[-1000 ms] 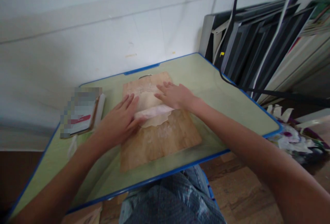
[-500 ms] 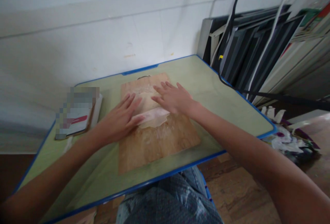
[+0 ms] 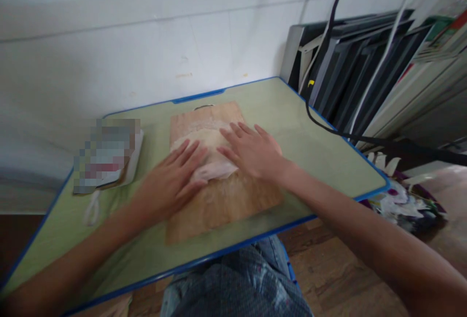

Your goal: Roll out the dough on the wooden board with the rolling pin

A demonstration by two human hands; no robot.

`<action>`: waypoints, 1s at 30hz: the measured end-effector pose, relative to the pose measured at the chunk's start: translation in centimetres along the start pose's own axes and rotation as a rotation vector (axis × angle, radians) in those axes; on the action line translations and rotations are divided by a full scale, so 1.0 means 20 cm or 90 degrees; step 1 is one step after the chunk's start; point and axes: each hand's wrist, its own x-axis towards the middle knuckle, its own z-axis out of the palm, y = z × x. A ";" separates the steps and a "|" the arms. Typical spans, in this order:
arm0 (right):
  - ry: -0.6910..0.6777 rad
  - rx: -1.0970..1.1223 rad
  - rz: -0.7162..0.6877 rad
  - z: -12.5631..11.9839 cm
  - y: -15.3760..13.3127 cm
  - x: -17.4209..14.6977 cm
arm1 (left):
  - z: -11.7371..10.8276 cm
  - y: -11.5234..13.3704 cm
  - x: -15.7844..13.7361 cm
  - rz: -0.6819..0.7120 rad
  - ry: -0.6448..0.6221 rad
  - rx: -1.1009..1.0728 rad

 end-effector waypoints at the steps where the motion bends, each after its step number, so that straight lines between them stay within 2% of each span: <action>1: -0.013 0.005 0.010 0.00 0.02 0.08 | 0.00 -0.05 0.06 -0.028 -0.002 -0.007; 4: -0.058 0.030 -0.010 -0.01 0.06 0.25 | 0.00 -0.15 0.18 -0.083 -0.019 -0.037; 6: -0.052 0.023 -0.008 -0.01 0.05 0.25 | -0.01 -0.13 0.16 -0.096 -0.031 -0.044; 8: -0.007 -0.003 0.019 -0.01 0.02 0.16 | -0.02 -0.05 0.07 -0.070 -0.045 -0.045; 11: 0.023 -0.020 -0.011 -0.01 -0.04 -0.04 | -0.01 0.09 -0.09 0.007 -0.032 -0.025; 14: 0.036 -0.016 0.001 0.00 -0.05 -0.09 | 0.00 0.12 -0.11 0.033 0.015 0.030; 18: 0.003 0.004 0.013 0.00 0.02 0.12 | 0.00 -0.04 0.08 -0.061 0.013 0.027; 20: -0.024 0.020 -0.023 0.00 0.06 0.22 | -0.01 -0.11 0.16 -0.092 0.017 0.000; 22: -0.039 0.026 -0.053 -0.01 0.06 0.26 | -0.02 -0.12 0.17 -0.100 0.008 -0.023; 26: 0.041 -0.015 0.000 -0.01 0.00 0.10 | -0.01 0.01 0.03 -0.047 -0.026 -0.026; 30: 0.063 -0.021 0.002 0.01 -0.06 -0.10 | 0.00 0.13 -0.06 0.006 0.017 0.050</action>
